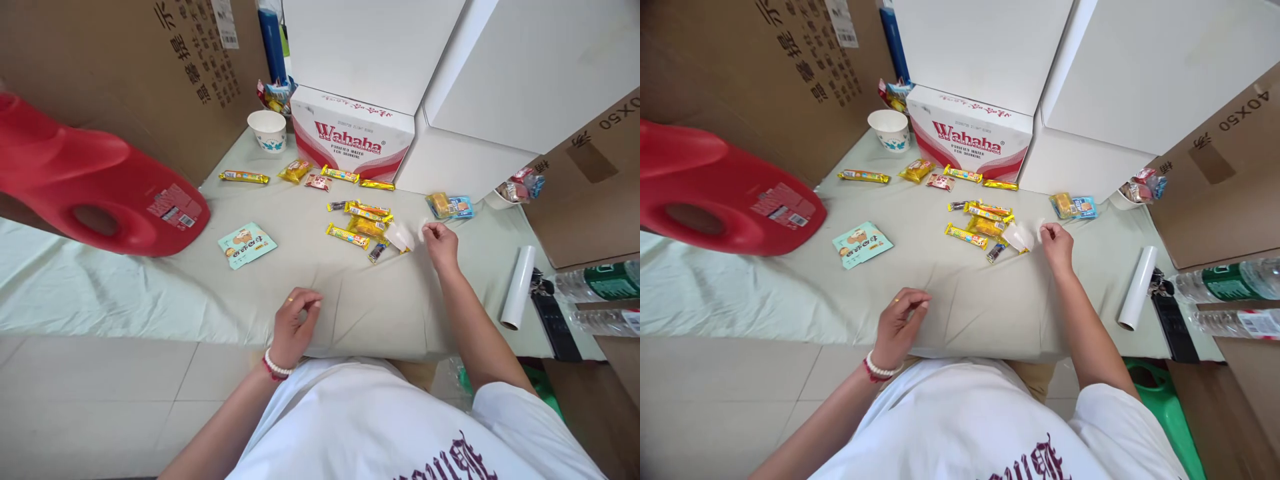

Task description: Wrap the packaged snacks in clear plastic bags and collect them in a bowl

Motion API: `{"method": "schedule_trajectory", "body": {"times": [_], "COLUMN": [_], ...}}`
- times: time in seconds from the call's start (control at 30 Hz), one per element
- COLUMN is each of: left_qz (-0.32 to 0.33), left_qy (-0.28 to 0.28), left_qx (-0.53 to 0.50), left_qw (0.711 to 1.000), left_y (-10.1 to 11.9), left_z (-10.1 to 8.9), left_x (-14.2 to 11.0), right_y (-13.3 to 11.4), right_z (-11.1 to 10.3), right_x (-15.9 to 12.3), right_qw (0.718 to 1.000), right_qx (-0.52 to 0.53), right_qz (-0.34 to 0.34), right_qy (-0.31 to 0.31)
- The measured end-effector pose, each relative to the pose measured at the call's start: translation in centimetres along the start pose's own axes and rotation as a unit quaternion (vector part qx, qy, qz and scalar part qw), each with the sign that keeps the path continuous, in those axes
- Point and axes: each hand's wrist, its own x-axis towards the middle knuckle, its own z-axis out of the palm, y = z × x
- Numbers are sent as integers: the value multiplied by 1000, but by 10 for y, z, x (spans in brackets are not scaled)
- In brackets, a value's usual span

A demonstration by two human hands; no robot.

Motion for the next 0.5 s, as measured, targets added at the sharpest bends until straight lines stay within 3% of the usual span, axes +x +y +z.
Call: {"method": "schedule_trajectory", "body": {"times": [0.1, 0.23, 0.37, 0.5], "left_qz": [-1, -59, -91, -104], "left_qy": [-41, -69, -75, -80], "left_qx": [-76, -162, -169, -179], "left_qw": [996, 983, 978, 975], "left_y": [12, 30, 38, 28], "left_z": [30, 73, 102, 107], "left_x": [17, 38, 48, 45], "right_y": [-9, -20, -20, -15], "right_z": [6, 17, 23, 25], "right_x": [-27, -85, -136, -151], "right_qw": [996, 966, 961, 963], "right_qx": [77, 239, 199, 159], "right_qz": [-32, 36, 13, -18], "right_qy": [37, -88, -193, -217]}}
